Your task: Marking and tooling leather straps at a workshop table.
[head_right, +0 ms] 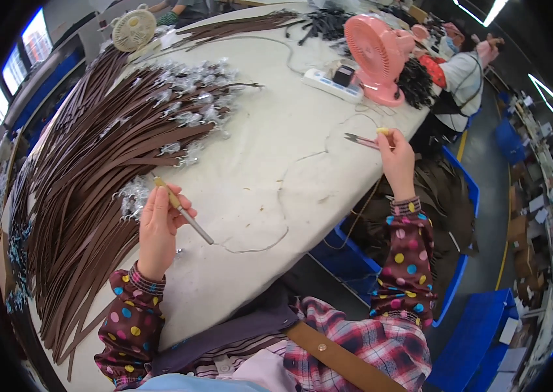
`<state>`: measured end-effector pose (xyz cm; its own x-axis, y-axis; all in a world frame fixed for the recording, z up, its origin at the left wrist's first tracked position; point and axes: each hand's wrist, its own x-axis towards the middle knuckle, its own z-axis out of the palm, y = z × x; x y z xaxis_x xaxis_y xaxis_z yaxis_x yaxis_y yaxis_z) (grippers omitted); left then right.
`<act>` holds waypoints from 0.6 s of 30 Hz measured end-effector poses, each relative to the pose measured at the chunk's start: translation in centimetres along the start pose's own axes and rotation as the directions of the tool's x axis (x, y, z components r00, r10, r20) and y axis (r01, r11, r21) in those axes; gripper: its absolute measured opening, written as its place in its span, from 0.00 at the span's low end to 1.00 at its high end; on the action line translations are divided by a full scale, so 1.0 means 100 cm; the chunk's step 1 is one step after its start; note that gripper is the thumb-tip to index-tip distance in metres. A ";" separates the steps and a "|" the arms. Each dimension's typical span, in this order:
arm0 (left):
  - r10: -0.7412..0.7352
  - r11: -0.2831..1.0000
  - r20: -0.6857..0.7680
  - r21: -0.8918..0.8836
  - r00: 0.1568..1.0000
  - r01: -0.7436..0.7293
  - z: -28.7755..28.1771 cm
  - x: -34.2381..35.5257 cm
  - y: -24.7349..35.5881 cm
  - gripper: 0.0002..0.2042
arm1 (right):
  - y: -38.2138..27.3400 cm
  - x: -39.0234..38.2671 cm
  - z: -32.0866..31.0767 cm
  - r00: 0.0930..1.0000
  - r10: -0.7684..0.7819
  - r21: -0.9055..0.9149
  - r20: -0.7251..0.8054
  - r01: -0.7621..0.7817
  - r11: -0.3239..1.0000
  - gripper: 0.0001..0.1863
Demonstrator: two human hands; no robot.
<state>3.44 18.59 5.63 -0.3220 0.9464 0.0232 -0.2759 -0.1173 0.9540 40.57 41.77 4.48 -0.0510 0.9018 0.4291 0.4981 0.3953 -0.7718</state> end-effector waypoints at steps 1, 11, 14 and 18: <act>0.002 1.000 -0.002 0.002 1.000 -0.002 -0.001 -0.003 0.000 0.16 | 0.018 0.005 -0.002 1.000 -0.001 -0.209 -0.014 -0.002 0.978 0.11; -0.150 0.987 0.068 0.062 0.986 0.145 0.005 -0.011 -0.008 0.17 | 0.052 0.023 0.026 0.904 -0.268 -0.500 0.334 0.410 0.763 0.15; -0.191 0.980 0.094 0.076 0.977 0.184 0.011 -0.011 -0.006 0.17 | 0.064 0.025 0.012 0.923 -0.192 -0.540 0.334 0.355 0.763 0.12; -0.221 0.975 0.160 0.074 0.962 0.211 0.010 -0.013 -0.010 0.17 | 0.076 0.020 0.002 0.950 -0.107 -0.488 0.293 0.245 0.838 0.12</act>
<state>5.04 17.79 4.97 -0.1043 0.9846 -0.1403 -0.2699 0.1078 0.9568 44.09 46.58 -0.61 -0.3557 0.8657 0.3522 0.8270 0.4670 -0.3129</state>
